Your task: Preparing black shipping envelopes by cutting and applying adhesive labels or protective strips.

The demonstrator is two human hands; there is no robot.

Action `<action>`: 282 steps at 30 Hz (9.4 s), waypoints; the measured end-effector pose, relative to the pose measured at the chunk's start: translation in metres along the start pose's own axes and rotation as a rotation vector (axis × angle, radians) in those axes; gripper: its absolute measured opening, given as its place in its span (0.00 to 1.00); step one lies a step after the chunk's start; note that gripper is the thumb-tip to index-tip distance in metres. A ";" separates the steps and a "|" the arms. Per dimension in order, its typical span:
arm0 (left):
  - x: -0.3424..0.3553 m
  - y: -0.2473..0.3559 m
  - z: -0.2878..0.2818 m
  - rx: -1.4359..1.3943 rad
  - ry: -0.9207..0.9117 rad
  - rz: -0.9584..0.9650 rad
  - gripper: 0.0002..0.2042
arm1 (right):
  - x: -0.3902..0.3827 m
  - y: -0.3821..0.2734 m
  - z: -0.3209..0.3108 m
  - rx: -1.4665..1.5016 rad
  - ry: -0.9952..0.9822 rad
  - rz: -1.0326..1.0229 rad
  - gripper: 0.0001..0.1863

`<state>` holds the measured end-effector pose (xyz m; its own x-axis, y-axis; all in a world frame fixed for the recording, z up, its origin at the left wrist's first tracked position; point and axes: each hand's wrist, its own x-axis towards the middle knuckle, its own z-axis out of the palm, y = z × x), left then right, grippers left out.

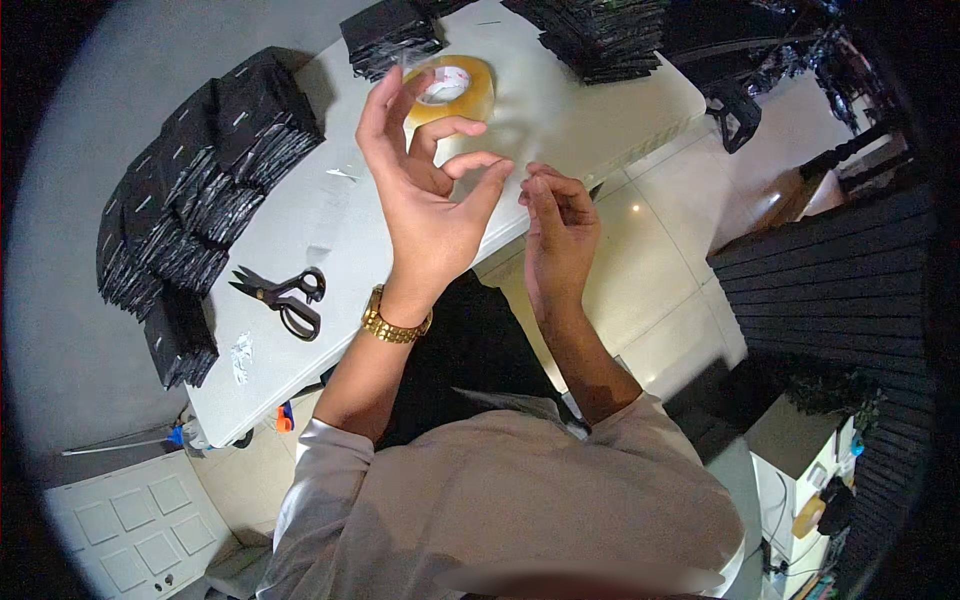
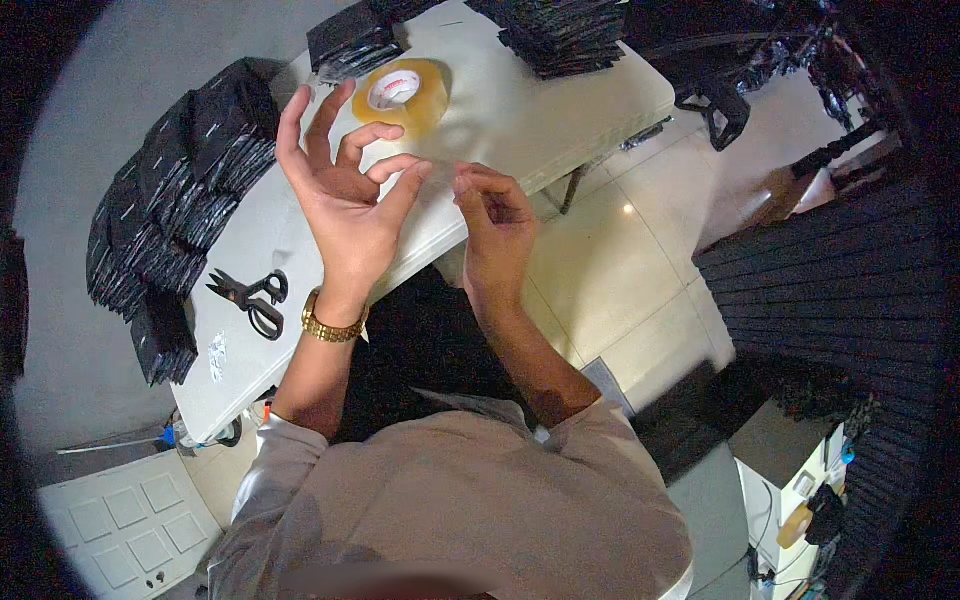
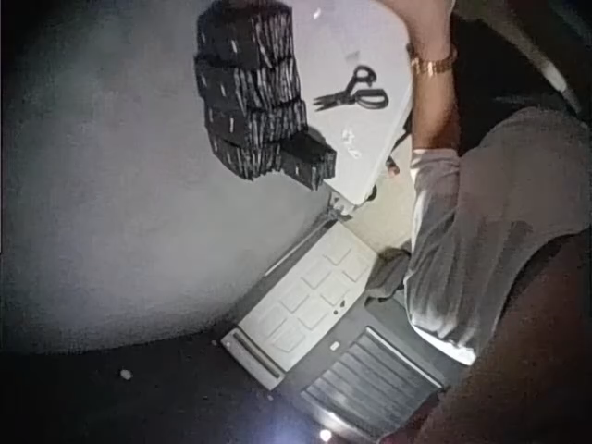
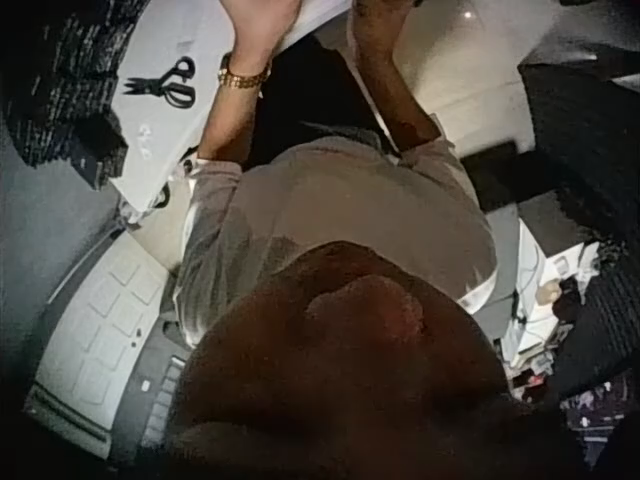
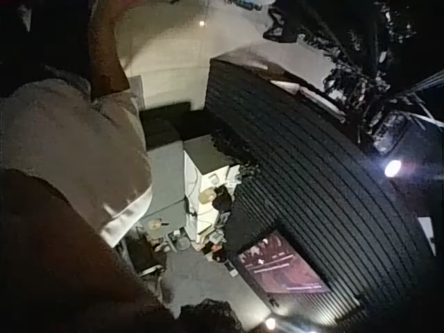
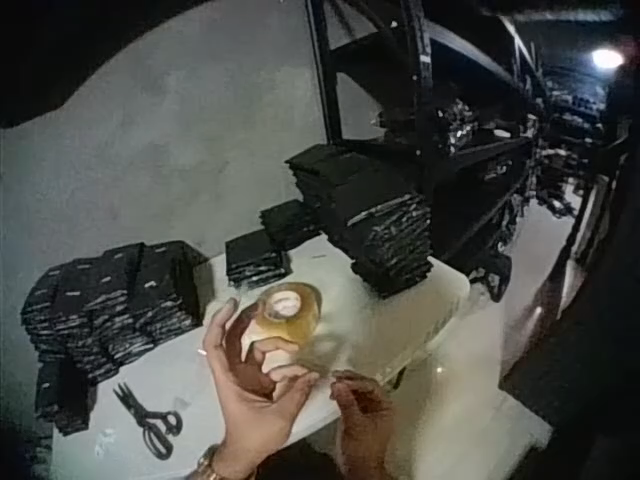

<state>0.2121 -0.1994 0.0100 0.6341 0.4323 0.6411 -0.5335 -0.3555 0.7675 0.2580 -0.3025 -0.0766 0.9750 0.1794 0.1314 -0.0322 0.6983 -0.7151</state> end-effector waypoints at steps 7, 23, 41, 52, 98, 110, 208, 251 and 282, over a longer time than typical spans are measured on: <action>-0.021 -0.022 0.009 0.023 -0.118 -0.198 0.53 | -0.029 0.021 -0.043 -0.066 0.108 0.108 0.08; -0.042 -0.061 0.014 0.279 -0.345 -0.130 0.48 | -0.040 0.055 -0.073 -0.163 0.277 0.177 0.07; -0.042 -0.064 0.011 0.410 -0.404 -0.018 0.47 | -0.033 0.076 -0.078 -0.003 0.301 0.130 0.22; -0.040 -0.062 0.010 0.448 -0.433 0.018 0.46 | -0.025 0.074 -0.080 -0.204 0.249 0.152 0.21; -0.079 -0.021 -0.037 0.073 -0.155 -0.163 0.49 | -0.058 0.034 -0.053 -0.110 -0.153 0.260 0.05; -0.065 -0.043 -0.021 0.117 -0.208 -0.246 0.50 | -0.055 0.046 -0.067 -0.088 -0.082 0.228 0.06; -0.069 -0.018 -0.039 0.090 -0.107 -0.396 0.42 | -0.057 0.027 -0.034 -0.200 -0.106 0.128 0.04; -0.060 -0.026 -0.040 0.802 -0.244 0.076 0.25 | -0.069 0.090 -0.088 -0.305 0.050 0.058 0.17; -0.077 0.011 -0.072 0.527 -0.160 -0.213 0.15 | -0.062 0.020 -0.017 -0.113 -0.223 0.154 0.05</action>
<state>0.1170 -0.1766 -0.0316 0.7955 0.4234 0.4335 -0.0605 -0.6563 0.7521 0.2010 -0.3112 -0.1111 0.8875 0.4343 0.1539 -0.1396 0.5716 -0.8085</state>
